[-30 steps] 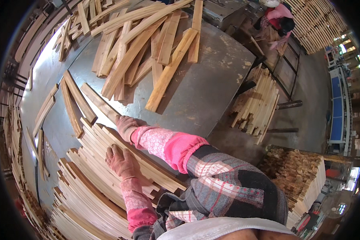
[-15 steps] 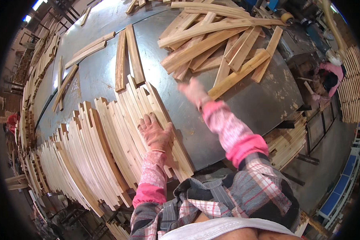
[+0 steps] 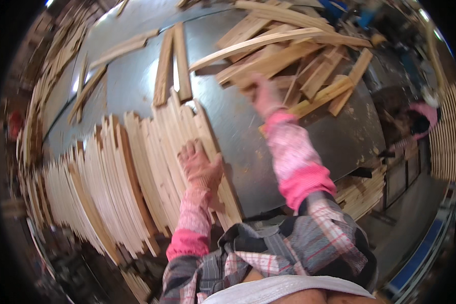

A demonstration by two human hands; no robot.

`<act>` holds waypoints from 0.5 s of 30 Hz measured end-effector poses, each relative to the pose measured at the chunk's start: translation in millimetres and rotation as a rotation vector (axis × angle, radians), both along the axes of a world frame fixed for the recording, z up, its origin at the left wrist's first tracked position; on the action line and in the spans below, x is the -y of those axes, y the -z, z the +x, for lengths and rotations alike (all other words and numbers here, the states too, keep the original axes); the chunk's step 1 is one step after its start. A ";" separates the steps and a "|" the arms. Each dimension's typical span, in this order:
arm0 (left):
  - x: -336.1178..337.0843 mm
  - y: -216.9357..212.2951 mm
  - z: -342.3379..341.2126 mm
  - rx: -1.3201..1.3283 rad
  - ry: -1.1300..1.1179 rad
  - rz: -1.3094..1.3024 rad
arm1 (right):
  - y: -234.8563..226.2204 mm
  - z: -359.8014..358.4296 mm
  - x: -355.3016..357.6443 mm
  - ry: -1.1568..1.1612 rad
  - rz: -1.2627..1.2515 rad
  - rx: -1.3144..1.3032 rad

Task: The person picks up individual wooden planks from a disorganized pile on a metal table and arranges them into a neat, vertical stack. The person handles the planks one by one, aligning them carefully to form a uniform pile.

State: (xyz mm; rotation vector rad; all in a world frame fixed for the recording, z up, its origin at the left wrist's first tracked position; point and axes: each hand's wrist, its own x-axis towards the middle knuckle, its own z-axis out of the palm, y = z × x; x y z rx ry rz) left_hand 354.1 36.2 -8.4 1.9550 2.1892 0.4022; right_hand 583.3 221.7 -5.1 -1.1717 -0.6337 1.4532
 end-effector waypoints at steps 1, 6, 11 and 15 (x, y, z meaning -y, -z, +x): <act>1.9 -2.6 -2.8 0.005 -0.003 0.029 | -10.2 15.7 22.8 -0.011 0.005 -0.141; 1.5 18.3 -14.5 -0.031 -0.002 0.013 | -2.0 79.3 197.9 -0.036 -0.192 -0.091; 0.2 2.8 -15.4 -0.034 0.020 -0.128 | -7.6 47.9 366.0 -0.235 -0.392 0.032; 9.8 25.3 -27.5 0.044 0.034 -0.002 | -3.7 64.6 419.3 -0.444 -0.560 0.184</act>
